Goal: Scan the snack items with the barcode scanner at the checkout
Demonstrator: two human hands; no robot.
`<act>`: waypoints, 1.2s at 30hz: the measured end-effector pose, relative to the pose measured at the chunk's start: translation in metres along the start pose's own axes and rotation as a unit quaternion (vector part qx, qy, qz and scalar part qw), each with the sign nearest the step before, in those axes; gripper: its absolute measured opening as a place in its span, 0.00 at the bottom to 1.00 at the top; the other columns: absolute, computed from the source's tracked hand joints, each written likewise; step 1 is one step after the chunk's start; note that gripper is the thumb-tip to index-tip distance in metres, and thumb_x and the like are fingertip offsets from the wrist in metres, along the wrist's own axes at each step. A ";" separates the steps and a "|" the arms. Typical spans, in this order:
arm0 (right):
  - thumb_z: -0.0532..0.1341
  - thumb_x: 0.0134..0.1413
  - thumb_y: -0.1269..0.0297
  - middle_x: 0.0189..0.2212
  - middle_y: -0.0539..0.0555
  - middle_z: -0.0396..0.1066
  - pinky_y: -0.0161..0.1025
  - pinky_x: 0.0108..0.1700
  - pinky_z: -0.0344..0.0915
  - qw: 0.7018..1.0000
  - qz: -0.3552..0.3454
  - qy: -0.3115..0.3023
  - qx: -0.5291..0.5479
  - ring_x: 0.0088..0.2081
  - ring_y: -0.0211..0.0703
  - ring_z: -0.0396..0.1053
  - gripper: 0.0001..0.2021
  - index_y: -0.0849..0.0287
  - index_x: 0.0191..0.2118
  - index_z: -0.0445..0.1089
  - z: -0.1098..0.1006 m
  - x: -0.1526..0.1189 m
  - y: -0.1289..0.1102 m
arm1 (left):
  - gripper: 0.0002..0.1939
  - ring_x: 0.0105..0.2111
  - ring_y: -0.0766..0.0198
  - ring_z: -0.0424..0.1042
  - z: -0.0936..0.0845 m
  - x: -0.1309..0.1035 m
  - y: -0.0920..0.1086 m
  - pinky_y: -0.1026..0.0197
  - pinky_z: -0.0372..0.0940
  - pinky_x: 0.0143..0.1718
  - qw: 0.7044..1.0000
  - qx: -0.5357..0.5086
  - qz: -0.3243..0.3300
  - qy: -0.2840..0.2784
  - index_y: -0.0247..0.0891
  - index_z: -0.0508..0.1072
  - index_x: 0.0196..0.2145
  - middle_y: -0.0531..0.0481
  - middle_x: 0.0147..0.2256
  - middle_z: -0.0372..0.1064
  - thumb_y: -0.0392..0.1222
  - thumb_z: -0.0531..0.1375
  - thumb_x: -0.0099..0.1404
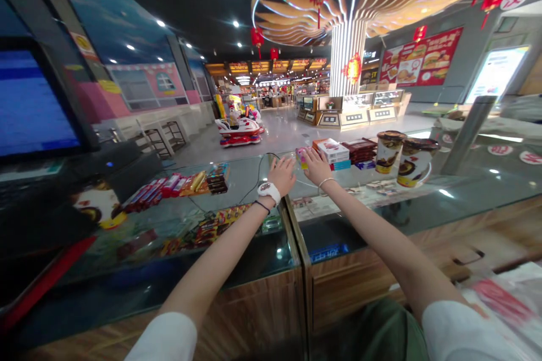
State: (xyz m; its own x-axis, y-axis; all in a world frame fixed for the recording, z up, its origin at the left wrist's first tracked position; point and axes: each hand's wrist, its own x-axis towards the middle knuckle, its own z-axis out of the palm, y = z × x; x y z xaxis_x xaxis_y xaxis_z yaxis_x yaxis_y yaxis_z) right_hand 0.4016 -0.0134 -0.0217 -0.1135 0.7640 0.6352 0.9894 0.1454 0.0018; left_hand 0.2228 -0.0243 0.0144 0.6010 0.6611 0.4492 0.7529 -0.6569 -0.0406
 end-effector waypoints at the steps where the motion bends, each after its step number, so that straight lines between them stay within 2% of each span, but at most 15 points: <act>1: 0.57 0.54 0.70 0.67 0.65 0.55 0.61 0.68 0.44 1.000 0.001 0.001 -0.017 0.68 0.57 0.51 0.32 0.67 0.66 0.56 0.004 0.002 0.004 | 0.27 0.67 0.51 0.52 0.004 0.006 0.004 0.42 0.40 0.70 1.000 0.019 -0.013 -0.006 0.35 0.61 0.64 0.42 0.66 0.57 0.38 0.53 0.68; 5: 0.56 0.53 0.74 0.67 0.67 0.55 0.59 0.68 0.46 0.999 0.008 0.003 -0.048 0.68 0.58 0.51 0.32 0.70 0.66 0.57 0.020 0.010 0.020 | 0.31 0.68 0.47 0.49 0.022 0.026 0.017 0.43 0.41 0.70 0.996 0.060 -0.058 -0.026 0.28 0.58 0.66 0.38 0.68 0.51 0.38 0.54 0.67; 10: 0.52 0.55 0.76 0.67 0.67 0.56 0.50 0.64 0.55 0.999 0.022 0.005 -0.036 0.67 0.53 0.53 0.30 0.71 0.66 0.57 0.040 0.020 0.035 | 0.31 0.69 0.48 0.48 0.048 0.052 0.029 0.44 0.45 0.69 0.996 0.042 -0.072 -0.020 0.29 0.55 0.67 0.36 0.69 0.49 0.36 0.52 0.67; 17: 0.50 0.60 0.75 0.65 0.71 0.58 0.61 0.68 0.42 0.992 0.040 0.054 -0.109 0.67 0.60 0.53 0.27 0.73 0.65 0.59 0.054 0.030 0.041 | 0.38 0.67 0.46 0.53 0.072 0.085 0.029 0.34 0.48 0.65 0.990 0.016 -0.139 0.002 0.40 0.50 0.70 0.34 0.68 0.50 0.29 0.53 0.64; 21: 0.51 0.62 0.72 0.65 0.71 0.58 0.62 0.68 0.39 0.991 0.049 0.028 -0.125 0.67 0.61 0.53 0.26 0.69 0.65 0.60 0.062 0.033 0.041 | 0.37 0.66 0.47 0.55 0.083 0.089 0.022 0.35 0.49 0.65 0.988 0.005 -0.157 0.000 0.43 0.49 0.70 0.36 0.67 0.53 0.29 0.52 0.65; 28: 0.55 0.61 0.68 0.63 0.72 0.60 0.62 0.68 0.35 0.991 0.049 -0.019 -0.125 0.67 0.60 0.53 0.28 0.67 0.66 0.58 0.064 0.028 0.036 | 0.38 0.67 0.43 0.53 0.099 0.089 0.010 0.37 0.47 0.66 0.987 0.009 -0.163 -0.007 0.39 0.51 0.69 0.33 0.66 0.54 0.35 0.58 0.64; 33: 0.52 0.64 0.70 0.61 0.69 0.64 0.62 0.68 0.36 0.990 0.069 -0.015 -0.124 0.66 0.57 0.54 0.23 0.60 0.63 0.64 0.058 0.028 0.034 | 0.35 0.65 0.47 0.56 0.100 0.090 0.010 0.42 0.47 0.67 0.990 -0.013 -0.139 -0.012 0.33 0.53 0.68 0.32 0.65 0.57 0.34 0.57 0.64; 36: 0.51 0.65 0.71 0.56 0.67 0.70 0.61 0.68 0.38 0.991 0.066 0.004 -0.120 0.64 0.55 0.57 0.20 0.59 0.60 0.67 0.057 0.028 0.037 | 0.31 0.64 0.49 0.60 0.096 0.090 0.012 0.44 0.48 0.67 0.992 -0.007 -0.124 -0.007 0.29 0.56 0.65 0.31 0.62 0.61 0.34 0.56 0.65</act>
State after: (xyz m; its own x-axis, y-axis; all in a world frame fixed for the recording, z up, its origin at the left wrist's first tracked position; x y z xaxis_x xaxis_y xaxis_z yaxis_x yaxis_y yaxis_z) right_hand 0.4296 0.0489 -0.0477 0.0174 0.7611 0.6485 0.9887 -0.1098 0.1023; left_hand 0.3120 0.0621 -0.0308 0.4019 0.8075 0.4318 0.8742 -0.4786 0.0814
